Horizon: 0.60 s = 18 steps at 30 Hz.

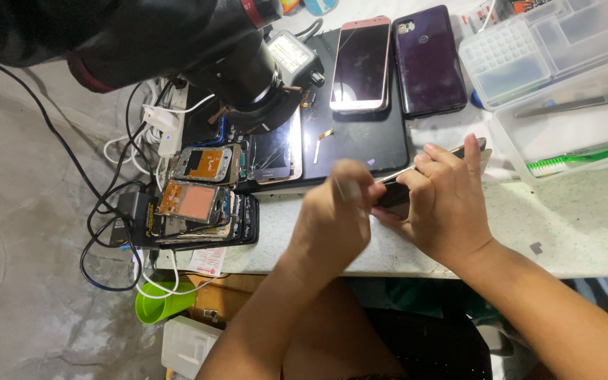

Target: The person uses a screwdriver and tweezers to remove screws and pry open the back cover of a smartphone. They carefully separate the cover from the frame and set it aside, exposing the internal components.

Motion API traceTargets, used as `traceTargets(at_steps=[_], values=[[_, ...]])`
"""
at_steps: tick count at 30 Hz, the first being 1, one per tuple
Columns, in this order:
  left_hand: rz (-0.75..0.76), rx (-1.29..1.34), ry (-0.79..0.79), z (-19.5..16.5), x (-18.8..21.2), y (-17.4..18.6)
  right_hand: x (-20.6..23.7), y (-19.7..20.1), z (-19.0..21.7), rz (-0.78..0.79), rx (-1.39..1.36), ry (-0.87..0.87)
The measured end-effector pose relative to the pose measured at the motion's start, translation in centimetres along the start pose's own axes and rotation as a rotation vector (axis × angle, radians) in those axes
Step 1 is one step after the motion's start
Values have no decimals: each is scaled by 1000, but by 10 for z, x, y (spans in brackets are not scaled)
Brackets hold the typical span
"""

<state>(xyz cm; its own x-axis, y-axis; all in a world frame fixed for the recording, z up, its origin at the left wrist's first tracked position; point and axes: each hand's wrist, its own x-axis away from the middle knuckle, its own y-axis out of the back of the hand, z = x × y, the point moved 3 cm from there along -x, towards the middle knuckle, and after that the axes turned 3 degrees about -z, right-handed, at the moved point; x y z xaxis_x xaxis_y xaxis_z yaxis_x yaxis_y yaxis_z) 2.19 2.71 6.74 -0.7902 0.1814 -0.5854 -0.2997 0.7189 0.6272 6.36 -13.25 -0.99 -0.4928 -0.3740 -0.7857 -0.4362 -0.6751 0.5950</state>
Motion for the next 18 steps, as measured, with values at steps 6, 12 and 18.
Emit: traceTargets(at_steps=[6,12,18], values=[[-151,-318,-633,-10,17,2,1,-2,0,1,-34,-23],[-199,127,-166,7,21,-7,0,0,1,-28,-6,4],[-129,49,-259,8,24,-5,1,-1,1,-37,10,-9]])
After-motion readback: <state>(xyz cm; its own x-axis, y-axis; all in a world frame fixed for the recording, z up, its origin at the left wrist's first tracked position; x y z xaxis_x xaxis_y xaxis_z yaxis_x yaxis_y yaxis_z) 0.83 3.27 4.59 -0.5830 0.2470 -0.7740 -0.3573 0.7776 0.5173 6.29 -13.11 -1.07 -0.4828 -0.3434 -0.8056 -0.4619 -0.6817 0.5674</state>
